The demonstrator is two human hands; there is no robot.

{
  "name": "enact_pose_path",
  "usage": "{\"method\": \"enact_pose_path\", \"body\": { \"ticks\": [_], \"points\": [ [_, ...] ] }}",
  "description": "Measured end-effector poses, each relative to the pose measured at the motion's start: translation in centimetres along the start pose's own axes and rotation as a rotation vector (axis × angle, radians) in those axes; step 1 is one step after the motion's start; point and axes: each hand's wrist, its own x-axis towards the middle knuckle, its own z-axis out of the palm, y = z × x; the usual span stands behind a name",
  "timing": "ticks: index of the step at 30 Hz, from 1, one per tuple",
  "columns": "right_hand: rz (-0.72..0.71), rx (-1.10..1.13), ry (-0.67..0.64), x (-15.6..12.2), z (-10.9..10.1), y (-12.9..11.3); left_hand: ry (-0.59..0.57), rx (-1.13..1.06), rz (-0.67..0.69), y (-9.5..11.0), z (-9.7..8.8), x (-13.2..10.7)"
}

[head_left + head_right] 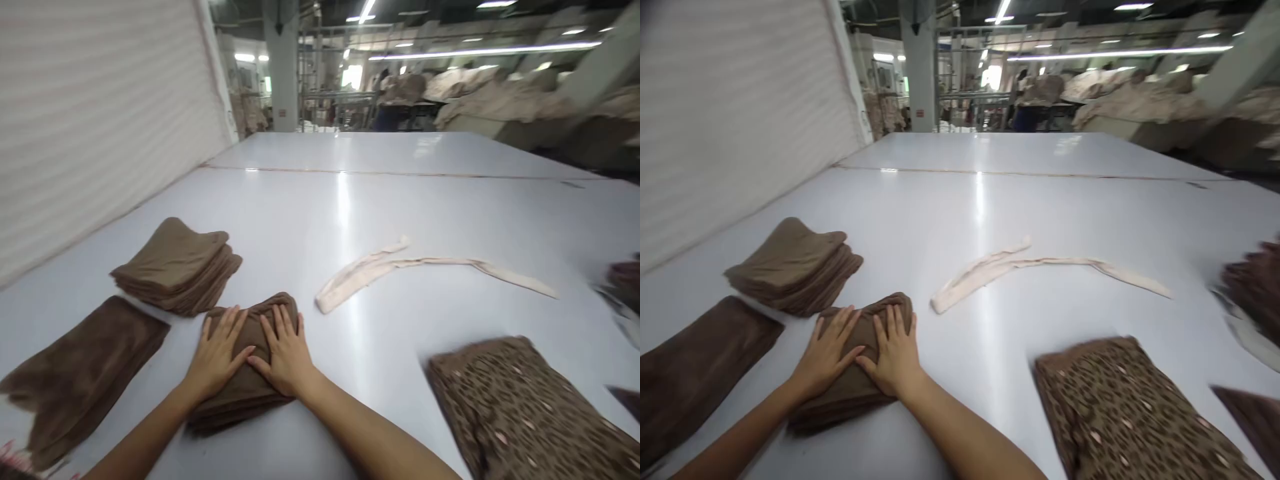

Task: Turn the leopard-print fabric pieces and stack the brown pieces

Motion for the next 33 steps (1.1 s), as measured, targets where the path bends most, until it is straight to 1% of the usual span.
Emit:
{"method": "enact_pose_path", "body": {
  "ticks": [2,4,5,7,9,10,11,12,14,16,17,18,20,21,22,24,26,28,30,33],
  "points": [
    [0.007,-0.024,0.014,-0.2,-1.1,-0.1,-0.031,0.012,0.024,-0.5,-0.3,0.3],
    [0.033,-0.05,0.06,-1.3,-3.3,0.2,-0.063,0.015,0.018,-0.8,-1.6,0.9],
    [0.063,-0.068,0.098,-2.4,-4.8,0.6,-0.06,0.017,-0.004,-0.8,-2.6,1.2],
    [0.175,-0.119,0.212,-5.9,-8.2,2.4,0.002,0.012,-0.072,0.0,-4.9,2.1],
    [0.346,-0.188,0.356,-11.1,-12.0,5.6,0.084,-0.052,-0.071,1.9,-7.4,2.9],
    [0.44,-0.229,0.426,-14.2,-14.0,7.5,0.104,-0.122,-0.036,3.5,-8.5,3.3],
    [0.525,-0.276,0.501,-17.5,-15.8,9.4,0.096,-0.215,0.015,5.5,-9.4,3.7],
    [0.606,-0.32,0.555,-20.8,-17.4,11.2,0.054,-0.309,0.065,7.8,-10.3,4.1],
    [0.739,-0.403,0.654,-27.0,-20.0,14.2,-0.069,-0.464,0.181,13.3,-11.4,4.9],
    [0.897,-0.511,0.692,-31.8,-21.5,15.8,-0.181,-0.59,0.314,19.4,-11.7,6.0],
    [0.973,-0.533,0.697,-33.4,-21.9,16.1,-0.229,-0.641,0.367,22.3,-11.7,6.8],
    [1.027,-0.541,0.705,-34.6,-22.1,16.2,-0.25,-0.68,0.4,25.2,-11.4,7.6],
    [1.082,-0.522,0.721,-35.5,-21.9,16.2,-0.259,-0.701,0.396,30.1,-10.6,9.4],
    [1.086,-0.504,0.726,-35.5,-21.7,16.2,-0.267,-0.69,0.379,32.1,-10.0,10.3],
    [1.084,-0.485,0.726,-35.4,-21.5,16.3,-0.28,-0.674,0.361,33.7,-9.3,11.1],
    [1.085,-0.444,0.7,-35.0,-20.8,17.0,-0.297,-0.644,0.327,35.8,-8.0,12.4],
    [1.1,-0.378,0.649,-34.8,-20.2,18.1,-0.307,-0.628,0.314,36.7,-6.8,13.3],
    [1.125,-0.301,0.602,-34.8,-19.8,19.2,-0.308,-0.628,0.321,36.6,-6.0,13.8],
    [1.145,-0.22,0.583,-34.9,-19.8,20.0,-0.288,-0.643,0.337,36.2,-5.9,14.2],
    [1.169,-0.119,0.619,-34.8,-20.4,20.2,-0.227,-0.681,0.342,35.8,-6.3,14.8]
  ]
}}
